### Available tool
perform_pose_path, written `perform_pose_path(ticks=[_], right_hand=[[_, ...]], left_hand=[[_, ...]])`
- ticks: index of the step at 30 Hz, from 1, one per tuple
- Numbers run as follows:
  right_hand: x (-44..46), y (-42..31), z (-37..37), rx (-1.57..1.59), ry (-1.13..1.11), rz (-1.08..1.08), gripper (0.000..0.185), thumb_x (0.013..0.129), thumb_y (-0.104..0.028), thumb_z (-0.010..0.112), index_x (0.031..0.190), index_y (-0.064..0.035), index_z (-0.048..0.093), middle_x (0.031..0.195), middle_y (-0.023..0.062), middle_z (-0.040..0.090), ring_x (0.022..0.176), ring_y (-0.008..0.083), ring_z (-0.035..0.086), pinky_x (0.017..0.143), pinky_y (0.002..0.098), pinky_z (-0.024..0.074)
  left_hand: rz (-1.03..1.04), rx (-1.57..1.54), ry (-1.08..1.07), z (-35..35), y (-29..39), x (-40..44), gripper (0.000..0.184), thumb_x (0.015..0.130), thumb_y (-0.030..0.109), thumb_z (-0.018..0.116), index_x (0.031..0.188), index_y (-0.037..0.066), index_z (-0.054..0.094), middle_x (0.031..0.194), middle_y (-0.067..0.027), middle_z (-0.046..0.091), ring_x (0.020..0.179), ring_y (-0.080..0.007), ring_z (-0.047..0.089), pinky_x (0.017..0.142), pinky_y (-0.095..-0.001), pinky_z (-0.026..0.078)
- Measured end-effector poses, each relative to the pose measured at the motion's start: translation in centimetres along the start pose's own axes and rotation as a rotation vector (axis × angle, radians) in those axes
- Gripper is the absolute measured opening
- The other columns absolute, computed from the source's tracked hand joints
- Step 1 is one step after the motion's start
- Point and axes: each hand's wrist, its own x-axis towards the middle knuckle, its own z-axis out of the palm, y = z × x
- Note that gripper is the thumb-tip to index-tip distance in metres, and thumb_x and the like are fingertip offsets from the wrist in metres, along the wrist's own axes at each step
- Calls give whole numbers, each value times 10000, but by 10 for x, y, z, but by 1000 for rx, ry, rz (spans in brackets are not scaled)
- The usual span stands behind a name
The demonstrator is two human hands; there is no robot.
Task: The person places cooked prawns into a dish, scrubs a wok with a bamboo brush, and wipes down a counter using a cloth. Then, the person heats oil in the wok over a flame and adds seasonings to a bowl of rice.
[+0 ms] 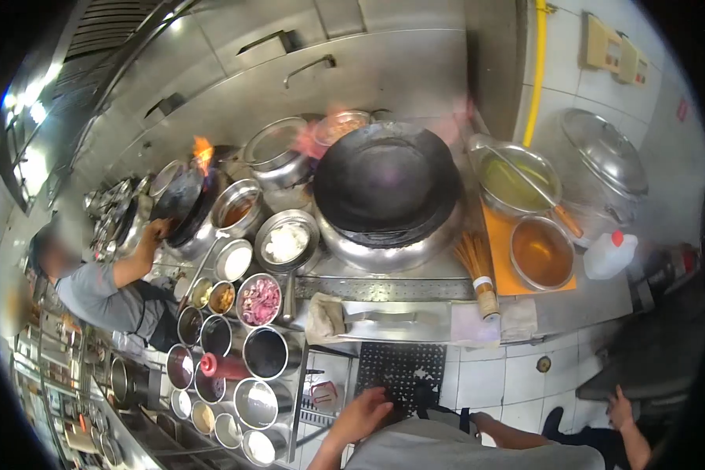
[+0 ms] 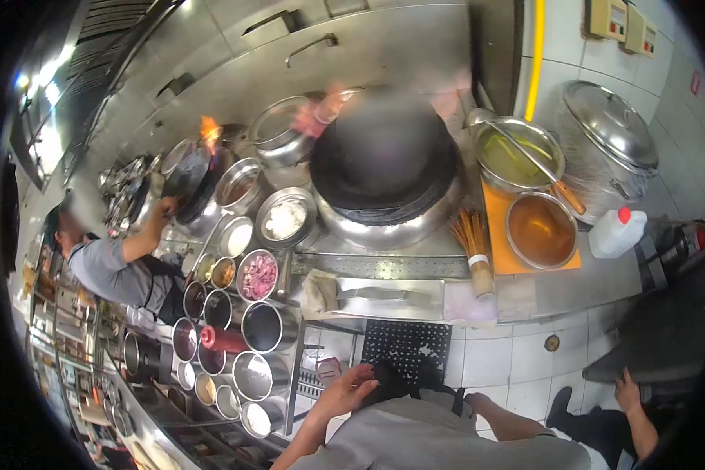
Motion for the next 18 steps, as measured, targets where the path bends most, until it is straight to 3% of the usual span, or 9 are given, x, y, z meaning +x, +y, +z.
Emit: perform_pose_path(ticks=[1,4,5,6,7,9,14,15,18], right_hand=[[-2,-3,-11,-95,-38,10,431,797,-303,664,1163,-76,660,1125,157,674,962,333,678,811,437,548],[-71,-69,-123,28,379,-130,258,917,-256,512,1020,-99,689,1002,171,682,967,372,641,849,465,508],[-101,-94,-173,262,670,-237,247,944,-251,486,967,-82,665,983,182,666,935,388,633,811,476,504],[-144,-141,-232,477,887,-10,222,933,-244,515,941,-70,653,960,185,663,909,386,631,784,477,498],[-152,-153,-264,395,1194,14,202,907,-233,571,996,-66,641,979,188,654,926,395,617,767,478,493],[-150,-159,-322,245,1476,188,257,885,-222,611,1079,-54,608,1024,203,638,966,405,608,785,479,498],[-81,-140,-374,-44,1353,557,412,839,-252,654,1155,-17,532,1044,218,656,994,430,618,847,485,499],[-81,-135,-389,171,1177,538,491,838,-265,643,1233,-13,498,1105,234,646,1037,429,614,867,493,495],[-109,-141,-403,237,932,514,585,855,-284,622,1345,-36,419,1153,237,641,1097,401,608,941,484,473]], left_hand=[[11,-6,-7,-6,-7,3,491,935,298,647,1321,24,516,1166,-152,665,1006,-231,675,853,-330,527],[9,-44,12,-36,3,14,535,921,342,651,1308,-4,522,1148,-183,670,1026,-277,671,885,-362,513],[16,-44,14,-45,6,20,530,919,339,653,1304,-2,525,1142,-175,673,1018,-272,673,879,-363,516],[29,-44,26,-56,6,26,525,918,337,655,1301,0,529,1137,-167,675,1011,-267,674,872,-364,519],[85,-21,57,-62,-11,39,515,914,328,659,1296,5,534,1124,-167,676,985,-261,678,846,-362,529],[131,0,56,-81,1,54,513,911,325,663,1295,9,536,1123,-173,675,971,-264,680,836,-362,533],[262,20,22,-116,27,86,537,897,326,677,1285,-17,538,1124,-187,670,954,-284,683,833,-367,534],[284,47,18,-123,34,93,523,895,322,674,1270,-23,553,1145,-198,661,978,-307,676,858,-382,526],[437,97,122,-133,43,124,496,895,317,670,1250,-15,575,1167,-209,651,1020,-330,659,891,-403,512]])
